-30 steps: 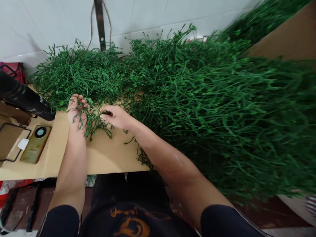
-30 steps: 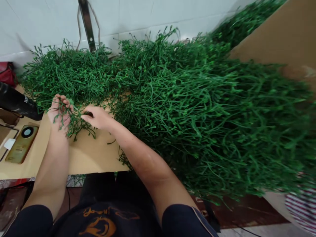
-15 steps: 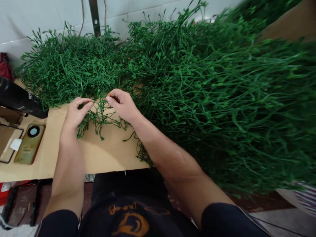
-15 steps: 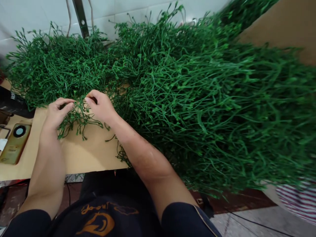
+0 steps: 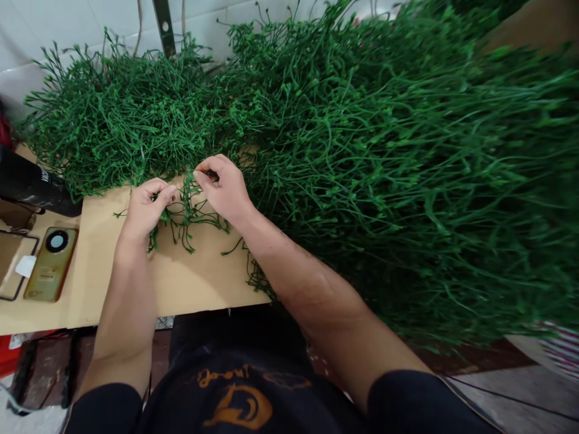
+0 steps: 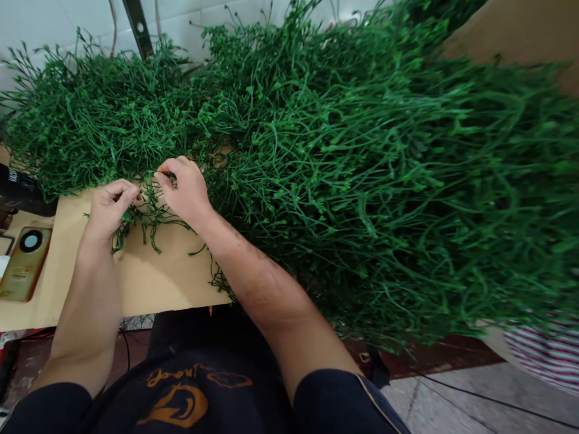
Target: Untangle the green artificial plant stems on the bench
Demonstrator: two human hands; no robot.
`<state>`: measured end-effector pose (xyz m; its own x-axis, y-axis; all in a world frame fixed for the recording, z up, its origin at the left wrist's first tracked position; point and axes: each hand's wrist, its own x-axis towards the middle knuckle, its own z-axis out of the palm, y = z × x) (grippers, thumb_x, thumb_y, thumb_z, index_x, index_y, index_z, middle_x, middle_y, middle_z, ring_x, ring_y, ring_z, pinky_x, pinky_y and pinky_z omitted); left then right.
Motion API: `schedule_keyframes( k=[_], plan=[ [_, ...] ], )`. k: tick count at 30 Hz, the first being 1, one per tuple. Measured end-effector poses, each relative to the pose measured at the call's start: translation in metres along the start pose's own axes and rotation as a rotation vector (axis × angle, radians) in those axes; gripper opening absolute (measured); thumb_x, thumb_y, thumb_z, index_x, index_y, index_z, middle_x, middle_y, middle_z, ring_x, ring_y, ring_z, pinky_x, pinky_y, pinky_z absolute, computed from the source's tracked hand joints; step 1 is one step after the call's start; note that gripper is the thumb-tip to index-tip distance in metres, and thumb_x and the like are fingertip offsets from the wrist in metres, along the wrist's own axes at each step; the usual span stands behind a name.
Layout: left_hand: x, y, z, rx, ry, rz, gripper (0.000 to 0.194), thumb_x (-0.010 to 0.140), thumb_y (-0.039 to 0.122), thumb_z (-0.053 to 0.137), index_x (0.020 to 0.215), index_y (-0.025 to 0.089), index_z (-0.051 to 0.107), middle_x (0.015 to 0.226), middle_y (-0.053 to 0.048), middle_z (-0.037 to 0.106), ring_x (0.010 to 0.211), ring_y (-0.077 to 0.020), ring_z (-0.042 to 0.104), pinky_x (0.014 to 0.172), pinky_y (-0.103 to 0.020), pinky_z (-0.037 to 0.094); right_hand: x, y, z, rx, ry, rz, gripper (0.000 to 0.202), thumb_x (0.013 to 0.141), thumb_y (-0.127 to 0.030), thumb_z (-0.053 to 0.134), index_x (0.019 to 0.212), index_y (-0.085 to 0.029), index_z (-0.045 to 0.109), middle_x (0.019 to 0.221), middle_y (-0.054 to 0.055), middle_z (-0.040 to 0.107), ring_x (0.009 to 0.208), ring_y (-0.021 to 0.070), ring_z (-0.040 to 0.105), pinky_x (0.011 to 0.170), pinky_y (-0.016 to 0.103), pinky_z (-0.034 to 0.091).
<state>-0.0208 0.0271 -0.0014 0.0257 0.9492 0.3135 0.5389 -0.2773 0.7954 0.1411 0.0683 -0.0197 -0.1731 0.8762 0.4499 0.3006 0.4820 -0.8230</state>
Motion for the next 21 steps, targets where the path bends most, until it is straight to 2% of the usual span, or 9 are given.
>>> schedule_keyframes(
  k=[6, 9, 12, 17, 19, 21],
  plan=[
    [0.005, -0.009, 0.003, -0.065, 0.309, -0.133, 0.036, 0.078, 0.029, 0.057, 0.046, 0.016, 0.045, 0.050, 0.002, 0.050, 0.056, -0.0077, 0.052, 0.058, -0.020, 0.040, -0.003, -0.001, -0.005, -0.058, -0.035, -0.063, 0.014, 0.079, -0.019, 0.051, 0.065, -0.017, 0.048, 0.071, 0.000, 0.045, 0.074, 0.0121, 0.044, 0.077, 0.031, 0.038],
    [0.006, -0.013, 0.004, -0.092, 0.360, -0.212, 0.038, 0.079, 0.026, 0.055, 0.045, 0.016, 0.041, 0.043, 0.004, 0.045, 0.047, -0.0062, 0.046, 0.050, -0.019, 0.036, -0.005, -0.003, -0.006, -0.066, -0.041, -0.101, 0.018, 0.080, -0.018, 0.051, 0.064, -0.017, 0.044, 0.070, 0.000, 0.043, 0.075, 0.0123, 0.044, 0.077, 0.031, 0.038],
    [0.006, -0.012, 0.003, -0.135, 0.302, -0.245, 0.040, 0.080, 0.032, 0.055, 0.047, 0.017, 0.038, 0.040, 0.005, 0.040, 0.042, -0.0060, 0.040, 0.046, -0.020, 0.034, -0.006, -0.001, -0.006, -0.032, -0.007, -0.105, 0.017, 0.083, -0.020, 0.049, 0.066, -0.018, 0.044, 0.071, 0.000, 0.043, 0.073, 0.0115, 0.044, 0.073, 0.029, 0.038],
    [0.003, -0.004, 0.006, -0.199, -0.011, -0.225, 0.032, 0.075, 0.047, 0.058, 0.064, 0.017, 0.052, 0.046, 0.004, 0.044, 0.044, -0.0076, 0.040, 0.047, -0.021, 0.034, -0.004, 0.004, -0.004, 0.027, 0.055, -0.060, 0.017, 0.086, -0.025, 0.047, 0.071, -0.018, 0.045, 0.071, -0.001, 0.042, 0.070, 0.0103, 0.042, 0.069, 0.027, 0.037],
    [0.001, -0.001, 0.010, -0.165, -0.093, -0.202, 0.031, 0.069, 0.046, 0.064, 0.069, 0.017, 0.055, 0.053, 0.004, 0.048, 0.049, -0.0078, 0.042, 0.050, -0.022, 0.035, -0.004, 0.005, -0.001, 0.053, 0.052, -0.050, 0.017, 0.086, -0.025, 0.048, 0.070, -0.018, 0.045, 0.071, -0.001, 0.043, 0.070, 0.0103, 0.042, 0.069, 0.027, 0.037],
    [0.001, 0.001, 0.014, -0.098, -0.132, -0.189, 0.029, 0.066, 0.042, 0.066, 0.065, 0.016, 0.055, 0.056, 0.004, 0.047, 0.052, -0.0080, 0.041, 0.052, -0.022, 0.034, -0.005, 0.004, 0.002, 0.084, 0.033, -0.042, 0.017, 0.085, -0.025, 0.047, 0.070, -0.018, 0.046, 0.071, -0.001, 0.045, 0.071, 0.0102, 0.043, 0.070, 0.027, 0.038]
  ],
)
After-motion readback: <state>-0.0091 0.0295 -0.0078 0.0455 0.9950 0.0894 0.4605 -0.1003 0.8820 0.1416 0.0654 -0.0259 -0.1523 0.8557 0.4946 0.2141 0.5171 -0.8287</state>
